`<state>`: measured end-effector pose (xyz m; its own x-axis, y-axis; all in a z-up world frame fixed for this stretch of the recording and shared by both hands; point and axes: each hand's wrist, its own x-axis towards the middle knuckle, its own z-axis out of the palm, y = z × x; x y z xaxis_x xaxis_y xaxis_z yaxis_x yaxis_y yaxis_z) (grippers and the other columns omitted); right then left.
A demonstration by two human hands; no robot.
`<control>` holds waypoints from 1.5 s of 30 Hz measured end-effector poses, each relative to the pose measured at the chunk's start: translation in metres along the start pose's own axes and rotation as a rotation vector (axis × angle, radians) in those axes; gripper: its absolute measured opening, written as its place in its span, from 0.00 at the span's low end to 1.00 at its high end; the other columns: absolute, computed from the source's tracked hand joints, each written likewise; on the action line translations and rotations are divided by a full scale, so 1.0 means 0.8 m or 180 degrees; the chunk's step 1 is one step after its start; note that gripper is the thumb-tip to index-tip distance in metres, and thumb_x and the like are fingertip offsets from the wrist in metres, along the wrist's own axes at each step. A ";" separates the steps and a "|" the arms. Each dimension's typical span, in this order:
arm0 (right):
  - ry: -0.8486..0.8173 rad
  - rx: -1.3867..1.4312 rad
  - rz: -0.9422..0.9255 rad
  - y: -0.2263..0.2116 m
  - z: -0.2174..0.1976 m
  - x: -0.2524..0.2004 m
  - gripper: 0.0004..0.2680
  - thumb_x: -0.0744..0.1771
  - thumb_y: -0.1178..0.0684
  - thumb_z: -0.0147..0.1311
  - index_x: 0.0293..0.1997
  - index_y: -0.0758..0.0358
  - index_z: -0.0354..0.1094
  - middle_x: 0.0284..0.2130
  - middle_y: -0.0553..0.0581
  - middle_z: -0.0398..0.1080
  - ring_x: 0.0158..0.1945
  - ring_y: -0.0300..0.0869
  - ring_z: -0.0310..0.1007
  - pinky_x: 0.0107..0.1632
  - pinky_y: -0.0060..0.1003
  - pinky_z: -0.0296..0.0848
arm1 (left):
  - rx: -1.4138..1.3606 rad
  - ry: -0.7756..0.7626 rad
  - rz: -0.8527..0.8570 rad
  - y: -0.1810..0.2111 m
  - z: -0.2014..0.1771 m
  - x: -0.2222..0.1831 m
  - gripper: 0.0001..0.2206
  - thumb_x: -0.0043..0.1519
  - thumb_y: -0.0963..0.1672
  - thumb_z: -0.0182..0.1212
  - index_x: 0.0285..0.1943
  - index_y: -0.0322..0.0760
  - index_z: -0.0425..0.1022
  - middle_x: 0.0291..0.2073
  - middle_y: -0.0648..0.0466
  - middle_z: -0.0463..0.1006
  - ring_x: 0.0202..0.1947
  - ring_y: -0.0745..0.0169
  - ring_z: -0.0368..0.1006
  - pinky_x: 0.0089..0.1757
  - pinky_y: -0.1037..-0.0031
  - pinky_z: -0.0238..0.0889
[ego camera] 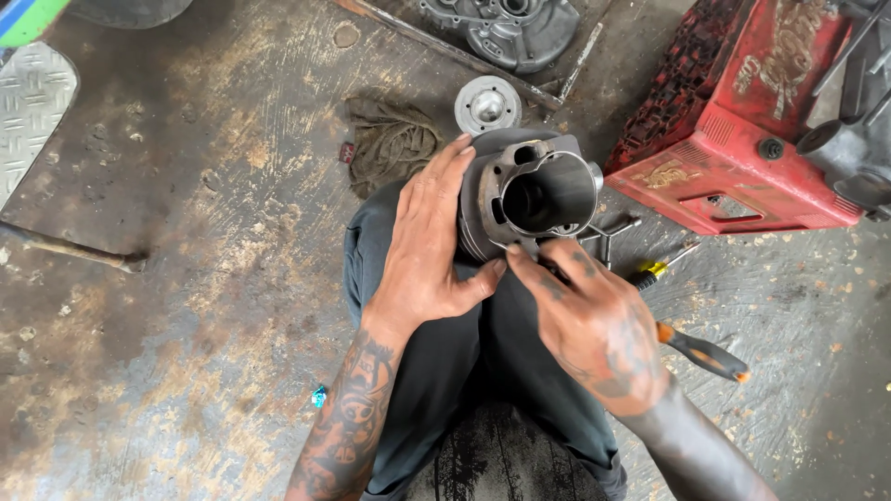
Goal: The person sits on the workshop floor with a motorcycle engine cylinder barrel on their lap. They hold the cylinder steady and use a long screwdriver-like tool to scrape and smooth the inside of the exhaust port, repositioning the cylinder and the tool repeatedly to work different areas of the port opening.
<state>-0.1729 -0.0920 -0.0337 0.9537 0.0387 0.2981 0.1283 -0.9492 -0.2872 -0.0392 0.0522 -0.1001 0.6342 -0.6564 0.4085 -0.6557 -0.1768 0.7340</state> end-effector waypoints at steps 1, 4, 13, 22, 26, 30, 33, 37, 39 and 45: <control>0.0002 -0.0009 -0.0014 0.001 0.002 -0.006 0.17 0.61 0.65 0.56 0.56 0.66 0.72 0.44 0.58 0.67 0.37 0.46 0.72 0.37 0.39 0.72 | 0.0000 0.0016 0.0004 -0.001 -0.001 0.000 0.45 0.50 0.51 0.64 0.77 0.33 0.51 0.76 0.38 0.57 0.77 0.39 0.55 0.71 0.51 0.48; -0.0025 0.0019 0.0046 0.004 0.008 -0.019 0.17 0.61 0.64 0.56 0.56 0.66 0.73 0.44 0.60 0.68 0.40 0.50 0.73 0.41 0.42 0.74 | -0.0049 0.0041 0.0015 -0.001 0.000 0.000 0.45 0.50 0.51 0.65 0.76 0.30 0.51 0.75 0.37 0.57 0.77 0.40 0.56 0.71 0.52 0.48; -0.0104 -0.0043 0.0097 -0.004 0.003 -0.014 0.19 0.60 0.64 0.55 0.58 0.65 0.69 0.42 0.58 0.65 0.41 0.49 0.70 0.44 0.41 0.72 | -0.0009 0.0013 -0.0011 0.002 -0.001 -0.001 0.45 0.49 0.50 0.66 0.76 0.32 0.51 0.76 0.39 0.57 0.77 0.41 0.56 0.71 0.53 0.48; -0.0124 -0.0076 0.0198 -0.010 0.007 -0.014 0.20 0.60 0.64 0.55 0.59 0.66 0.68 0.42 0.59 0.64 0.36 0.48 0.70 0.39 0.42 0.73 | 0.0101 0.0003 0.0091 0.000 0.001 -0.002 0.44 0.53 0.52 0.64 0.78 0.30 0.50 0.77 0.39 0.55 0.79 0.41 0.54 0.71 0.52 0.48; -0.0090 -0.0111 0.0342 -0.020 0.014 -0.016 0.21 0.60 0.65 0.56 0.61 0.66 0.68 0.45 0.60 0.65 0.34 0.50 0.70 0.36 0.43 0.73 | 0.0061 0.0002 0.0020 0.002 0.002 -0.007 0.45 0.54 0.52 0.63 0.78 0.29 0.49 0.77 0.37 0.55 0.78 0.39 0.54 0.71 0.52 0.48; -0.0050 0.0001 0.0435 -0.020 0.012 -0.020 0.21 0.59 0.66 0.55 0.60 0.67 0.69 0.44 0.60 0.65 0.37 0.50 0.71 0.38 0.44 0.73 | 0.0106 0.0026 0.0066 0.002 0.004 -0.006 0.45 0.51 0.50 0.66 0.78 0.31 0.50 0.77 0.39 0.55 0.79 0.42 0.54 0.71 0.52 0.49; 0.0061 0.0006 0.0272 -0.016 0.018 -0.011 0.21 0.60 0.66 0.56 0.60 0.68 0.68 0.46 0.62 0.66 0.37 0.51 0.72 0.38 0.43 0.74 | 0.0069 0.0075 0.0076 -0.001 0.003 -0.005 0.44 0.55 0.54 0.60 0.79 0.30 0.49 0.77 0.37 0.55 0.79 0.39 0.54 0.72 0.51 0.49; -0.0102 0.0049 0.0251 -0.012 0.009 -0.012 0.21 0.59 0.65 0.55 0.60 0.67 0.67 0.46 0.62 0.64 0.34 0.52 0.70 0.37 0.44 0.72 | 0.0082 0.0020 0.0071 0.000 0.000 -0.004 0.45 0.53 0.52 0.64 0.79 0.30 0.49 0.78 0.39 0.55 0.79 0.40 0.54 0.72 0.52 0.48; -0.0182 -0.0104 0.0361 -0.012 0.004 -0.020 0.20 0.59 0.64 0.55 0.58 0.63 0.69 0.45 0.58 0.67 0.37 0.50 0.72 0.39 0.43 0.73 | 0.0082 -0.0010 0.0046 0.000 0.001 -0.005 0.46 0.51 0.51 0.67 0.78 0.30 0.50 0.77 0.39 0.56 0.79 0.42 0.54 0.71 0.53 0.48; -0.0054 0.0167 0.0293 -0.013 0.014 -0.011 0.21 0.59 0.65 0.55 0.60 0.67 0.67 0.46 0.62 0.66 0.36 0.52 0.71 0.39 0.44 0.73 | 0.0008 -0.0003 0.0069 0.001 -0.001 -0.006 0.46 0.51 0.51 0.64 0.79 0.31 0.49 0.78 0.39 0.55 0.79 0.41 0.54 0.72 0.53 0.48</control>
<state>-0.1796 -0.0787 -0.0435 0.9665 -0.0421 0.2530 0.0537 -0.9314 -0.3601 -0.0424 0.0555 -0.1010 0.6194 -0.6608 0.4238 -0.6704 -0.1643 0.7236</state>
